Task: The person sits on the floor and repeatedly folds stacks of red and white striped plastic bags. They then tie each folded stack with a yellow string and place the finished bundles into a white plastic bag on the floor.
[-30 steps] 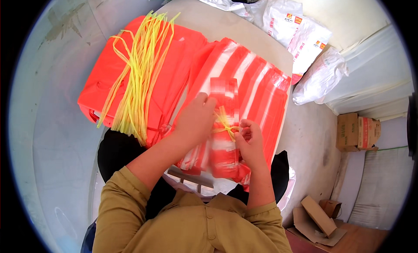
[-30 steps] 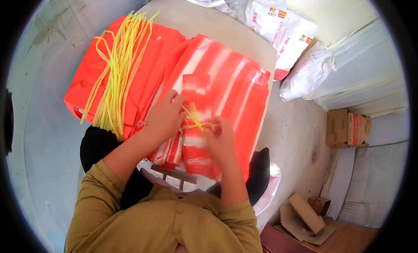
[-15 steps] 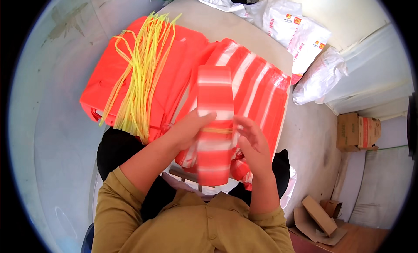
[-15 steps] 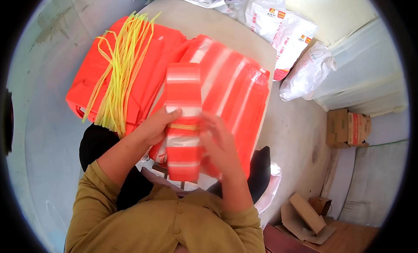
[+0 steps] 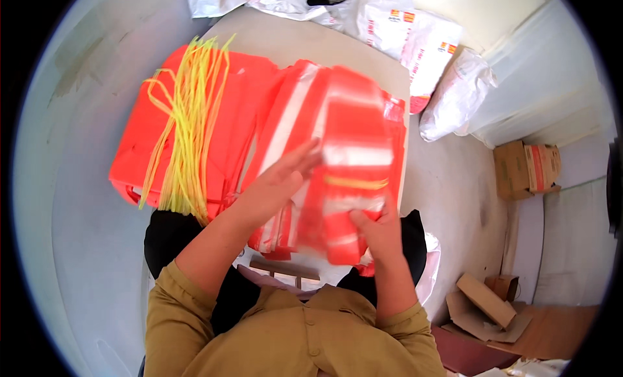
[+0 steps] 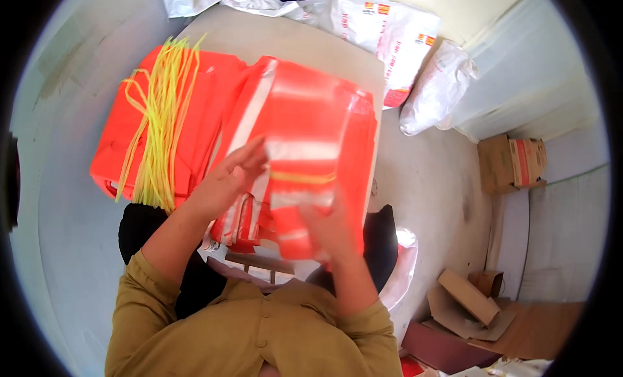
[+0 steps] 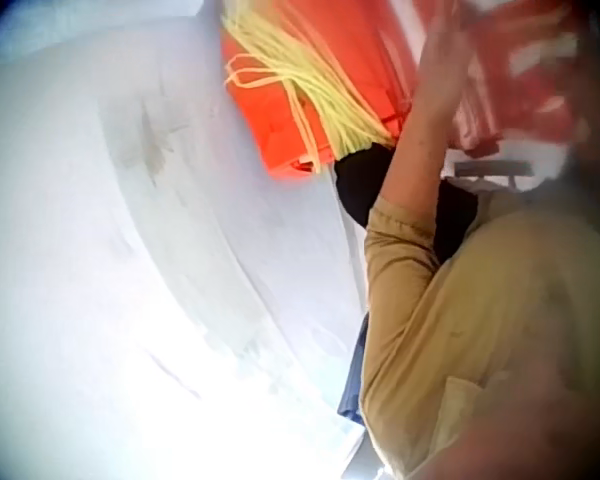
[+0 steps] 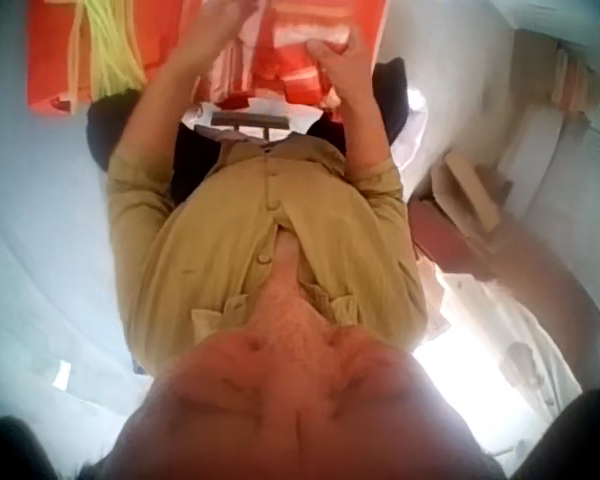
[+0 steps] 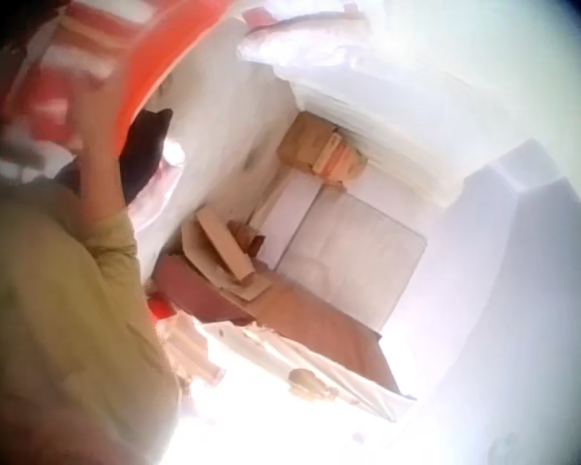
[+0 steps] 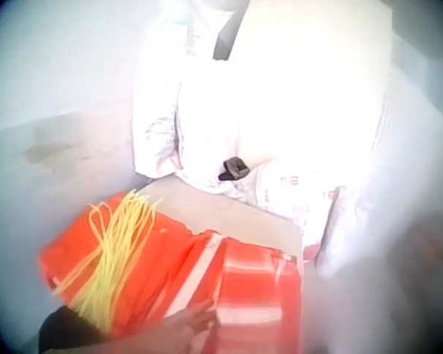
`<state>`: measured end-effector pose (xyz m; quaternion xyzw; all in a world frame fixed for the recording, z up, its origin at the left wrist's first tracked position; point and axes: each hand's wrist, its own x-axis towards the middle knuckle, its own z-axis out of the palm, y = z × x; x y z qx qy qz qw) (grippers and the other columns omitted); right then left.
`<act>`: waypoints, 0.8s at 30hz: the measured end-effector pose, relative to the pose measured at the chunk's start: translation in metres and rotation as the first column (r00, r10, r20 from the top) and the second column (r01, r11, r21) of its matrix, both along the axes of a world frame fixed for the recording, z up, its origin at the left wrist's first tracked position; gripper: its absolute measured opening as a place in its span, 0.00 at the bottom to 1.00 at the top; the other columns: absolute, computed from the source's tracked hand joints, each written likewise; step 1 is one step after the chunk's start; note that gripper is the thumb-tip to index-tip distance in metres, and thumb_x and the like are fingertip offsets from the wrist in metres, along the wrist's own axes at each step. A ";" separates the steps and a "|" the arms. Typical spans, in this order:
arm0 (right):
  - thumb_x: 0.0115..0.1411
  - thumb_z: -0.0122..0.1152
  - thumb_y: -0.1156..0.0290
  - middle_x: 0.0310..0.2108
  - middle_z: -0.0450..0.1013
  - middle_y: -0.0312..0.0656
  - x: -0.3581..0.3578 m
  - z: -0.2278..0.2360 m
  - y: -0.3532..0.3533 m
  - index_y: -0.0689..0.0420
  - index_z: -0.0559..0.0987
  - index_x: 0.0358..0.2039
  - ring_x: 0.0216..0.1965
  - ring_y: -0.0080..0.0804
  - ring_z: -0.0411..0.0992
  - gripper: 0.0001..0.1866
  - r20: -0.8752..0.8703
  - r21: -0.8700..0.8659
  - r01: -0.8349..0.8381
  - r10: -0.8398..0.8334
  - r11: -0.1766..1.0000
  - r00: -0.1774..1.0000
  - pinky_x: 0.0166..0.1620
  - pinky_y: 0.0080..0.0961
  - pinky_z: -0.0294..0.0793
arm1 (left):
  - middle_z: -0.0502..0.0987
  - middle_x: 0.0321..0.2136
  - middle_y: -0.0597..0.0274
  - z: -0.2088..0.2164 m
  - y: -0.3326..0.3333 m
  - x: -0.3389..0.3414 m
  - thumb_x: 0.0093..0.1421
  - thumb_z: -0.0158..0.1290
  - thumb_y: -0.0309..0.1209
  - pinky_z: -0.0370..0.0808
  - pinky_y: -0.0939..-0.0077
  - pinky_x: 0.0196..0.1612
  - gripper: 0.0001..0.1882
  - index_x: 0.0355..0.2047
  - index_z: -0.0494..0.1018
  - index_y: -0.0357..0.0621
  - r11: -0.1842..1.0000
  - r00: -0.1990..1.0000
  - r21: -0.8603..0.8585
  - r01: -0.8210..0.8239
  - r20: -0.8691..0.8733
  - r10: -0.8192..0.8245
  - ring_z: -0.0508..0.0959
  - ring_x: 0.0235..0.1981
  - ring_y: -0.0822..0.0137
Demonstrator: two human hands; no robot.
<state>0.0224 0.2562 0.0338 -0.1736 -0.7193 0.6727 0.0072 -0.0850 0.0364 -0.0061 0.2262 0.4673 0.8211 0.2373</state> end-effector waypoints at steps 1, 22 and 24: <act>0.61 0.69 0.75 0.58 0.74 0.47 -0.005 0.004 0.018 0.63 0.64 0.70 0.56 0.35 0.75 0.38 -0.019 0.022 0.026 -0.026 0.999 0.999 0.58 0.34 0.77 | 0.62 0.73 0.48 0.019 -0.001 -0.001 0.69 0.56 0.54 0.56 0.53 0.75 0.46 0.76 0.52 0.41 0.995 0.997 -0.101 -0.023 -0.075 0.015 0.60 0.75 0.52; 0.63 0.70 0.70 0.58 0.75 0.48 0.237 -0.035 0.280 0.63 0.64 0.70 0.57 0.37 0.76 0.39 0.165 -0.113 0.308 -0.288 0.945 0.943 0.60 0.34 0.77 | 0.55 0.76 0.52 -0.042 0.033 0.006 0.56 0.64 0.44 0.54 0.41 0.74 0.45 0.72 0.62 0.47 0.255 0.462 -0.631 -0.732 -0.736 -0.496 0.52 0.77 0.46; 0.63 0.69 0.71 0.58 0.75 0.48 0.258 -0.032 0.294 0.62 0.64 0.69 0.57 0.39 0.77 0.37 0.112 -0.199 0.461 -0.447 0.865 0.888 0.58 0.36 0.79 | 0.55 0.76 0.53 -0.040 0.036 0.008 0.56 0.63 0.42 0.53 0.41 0.74 0.45 0.72 0.62 0.46 0.243 0.465 -0.637 -0.731 -0.726 -0.506 0.51 0.78 0.46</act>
